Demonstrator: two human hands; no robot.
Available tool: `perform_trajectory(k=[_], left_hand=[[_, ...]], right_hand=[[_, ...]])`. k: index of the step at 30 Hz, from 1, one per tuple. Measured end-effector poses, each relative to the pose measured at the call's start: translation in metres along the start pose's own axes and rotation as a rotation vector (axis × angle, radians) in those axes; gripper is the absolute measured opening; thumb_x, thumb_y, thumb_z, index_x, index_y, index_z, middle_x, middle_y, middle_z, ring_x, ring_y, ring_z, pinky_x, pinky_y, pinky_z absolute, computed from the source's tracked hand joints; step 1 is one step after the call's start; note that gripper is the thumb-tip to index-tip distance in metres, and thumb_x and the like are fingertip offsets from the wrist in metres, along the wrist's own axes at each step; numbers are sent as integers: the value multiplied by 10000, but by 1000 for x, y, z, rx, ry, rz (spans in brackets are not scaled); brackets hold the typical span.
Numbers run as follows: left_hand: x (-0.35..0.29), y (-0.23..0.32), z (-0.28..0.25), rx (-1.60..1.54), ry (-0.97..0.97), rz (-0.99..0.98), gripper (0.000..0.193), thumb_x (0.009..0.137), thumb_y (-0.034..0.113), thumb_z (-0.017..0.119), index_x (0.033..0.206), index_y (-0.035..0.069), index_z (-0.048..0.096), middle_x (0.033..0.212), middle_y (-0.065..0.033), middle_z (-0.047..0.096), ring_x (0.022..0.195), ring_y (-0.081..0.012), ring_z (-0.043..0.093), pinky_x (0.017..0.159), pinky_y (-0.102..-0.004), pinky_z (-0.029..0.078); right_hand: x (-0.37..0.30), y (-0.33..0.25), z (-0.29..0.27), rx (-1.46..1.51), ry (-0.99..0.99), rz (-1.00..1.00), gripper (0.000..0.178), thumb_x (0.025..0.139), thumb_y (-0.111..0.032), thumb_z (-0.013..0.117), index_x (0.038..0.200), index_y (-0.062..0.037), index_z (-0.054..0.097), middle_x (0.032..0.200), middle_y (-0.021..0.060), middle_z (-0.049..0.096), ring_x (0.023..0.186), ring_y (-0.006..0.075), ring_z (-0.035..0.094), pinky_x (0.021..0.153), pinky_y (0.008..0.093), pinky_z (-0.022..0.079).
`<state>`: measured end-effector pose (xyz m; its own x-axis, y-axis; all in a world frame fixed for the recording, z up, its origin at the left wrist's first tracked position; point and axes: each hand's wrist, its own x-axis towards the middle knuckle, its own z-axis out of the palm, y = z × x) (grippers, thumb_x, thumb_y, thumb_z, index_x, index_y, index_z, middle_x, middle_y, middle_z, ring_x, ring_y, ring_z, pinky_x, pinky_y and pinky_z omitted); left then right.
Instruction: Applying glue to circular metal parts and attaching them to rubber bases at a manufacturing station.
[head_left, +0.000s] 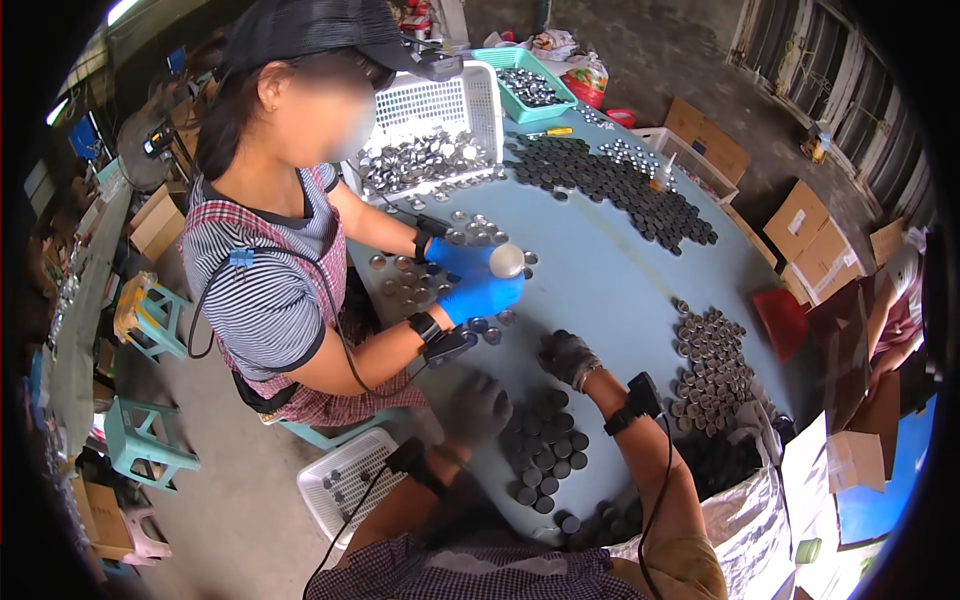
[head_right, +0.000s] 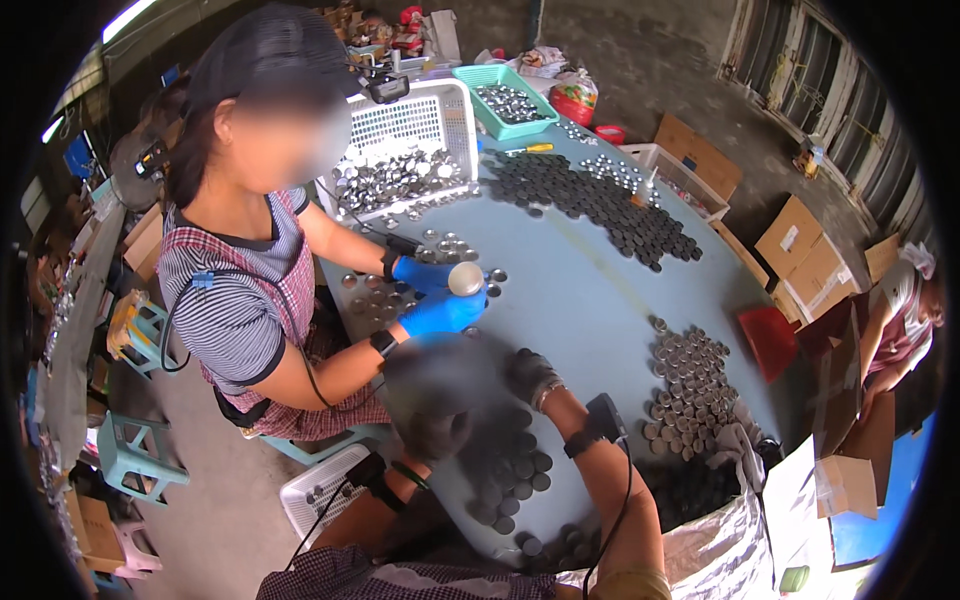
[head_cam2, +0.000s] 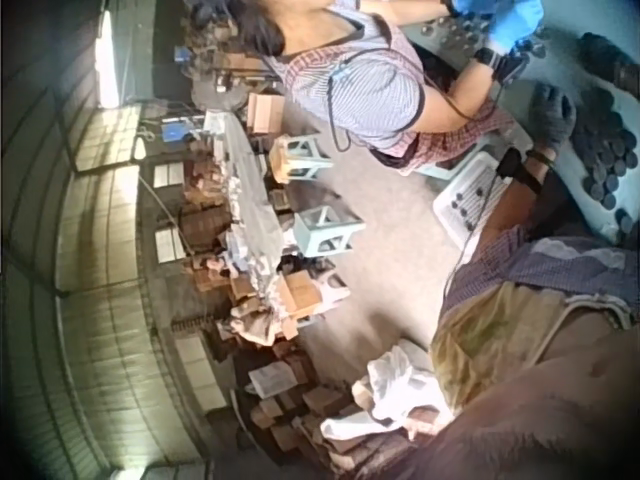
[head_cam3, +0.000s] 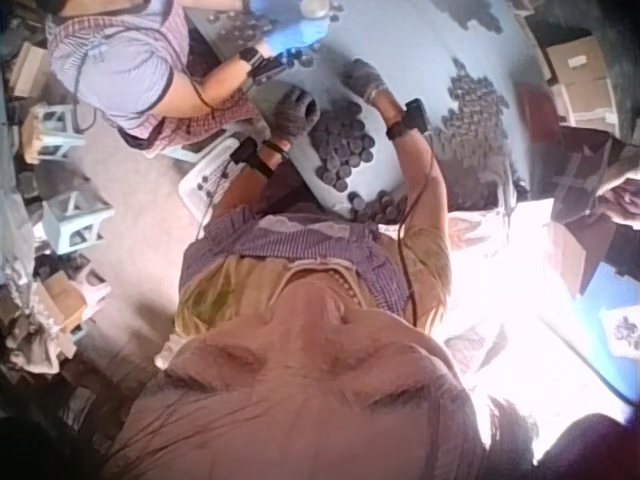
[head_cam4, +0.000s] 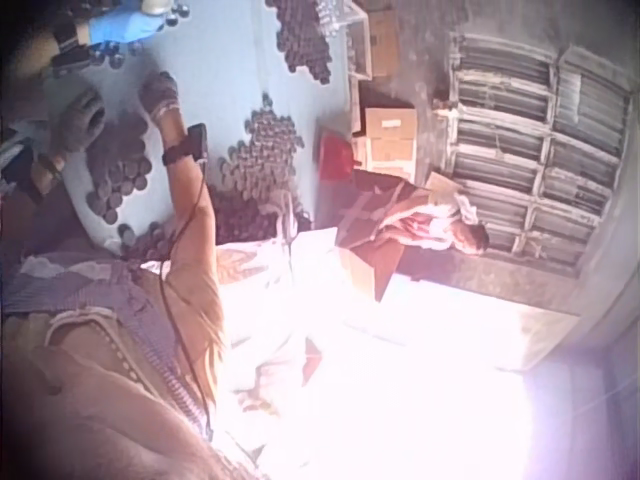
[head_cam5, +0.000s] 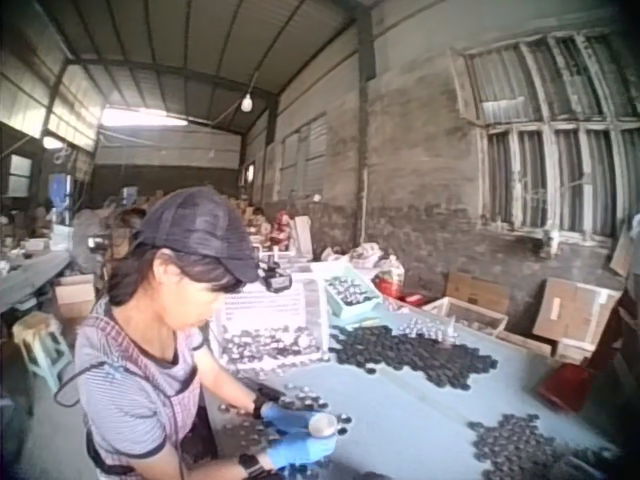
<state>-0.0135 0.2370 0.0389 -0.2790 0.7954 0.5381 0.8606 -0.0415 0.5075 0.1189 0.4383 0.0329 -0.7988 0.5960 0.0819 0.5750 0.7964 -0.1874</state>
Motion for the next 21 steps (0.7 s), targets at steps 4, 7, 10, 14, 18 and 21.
perform_trajectory(k=[4, 7, 10, 14, 18, 21], left_hand=[[1, -2, 4, -60, 78, 6, 144, 720, 159, 617, 807, 48, 586, 837, -121, 546, 773, -308, 568, 684, -412, 492], [2, -3, 6, -36, 111, 56, 138, 707, 145, 633, 796, 55, 581, 820, -111, 540, 749, -304, 563, 666, -410, 491], [1, -1, 4, -41, 97, 40, 136, 696, 137, 649, 783, 63, 574, 805, -103, 532, 743, -301, 556, 659, -413, 485], [-2, -3, 6, -73, 114, 11, 137, 688, 126, 663, 766, 71, 565, 786, -100, 519, 747, -301, 546, 656, -416, 473], [-2, -4, 7, -72, 64, 16, 143, 698, 128, 662, 780, 66, 562, 799, -106, 526, 757, -309, 546, 667, -424, 471], [-4, -5, 11, -51, 142, 78, 155, 711, 132, 659, 813, 59, 568, 823, -116, 541, 777, -316, 550, 686, -434, 471]], right_hand=[[50, -14, 11, 194, 158, 17, 197, 777, -250, 598, 843, -68, 632, 792, 138, 654, 736, 343, 616, 683, 418, 501], [74, -15, 27, 288, 279, 37, 148, 753, -247, 642, 753, -99, 646, 802, 124, 663, 758, 320, 620, 687, 417, 499], [91, -16, 39, 226, 223, 82, 143, 736, -259, 671, 801, -132, 666, 836, 126, 654, 805, 308, 615, 714, 422, 493], [85, -22, 33, 150, 126, 116, 162, 736, -259, 674, 845, -139, 674, 879, 146, 635, 834, 319, 603, 741, 424, 490], [57, -23, 2, -134, -153, 20, 175, 744, -204, 636, 879, -96, 663, 911, 147, 637, 880, 309, 602, 769, 396, 491], [50, -30, -9, -209, -234, -14, 163, 751, -153, 599, 878, -72, 660, 926, 123, 662, 942, 273, 607, 797, 375, 486]])
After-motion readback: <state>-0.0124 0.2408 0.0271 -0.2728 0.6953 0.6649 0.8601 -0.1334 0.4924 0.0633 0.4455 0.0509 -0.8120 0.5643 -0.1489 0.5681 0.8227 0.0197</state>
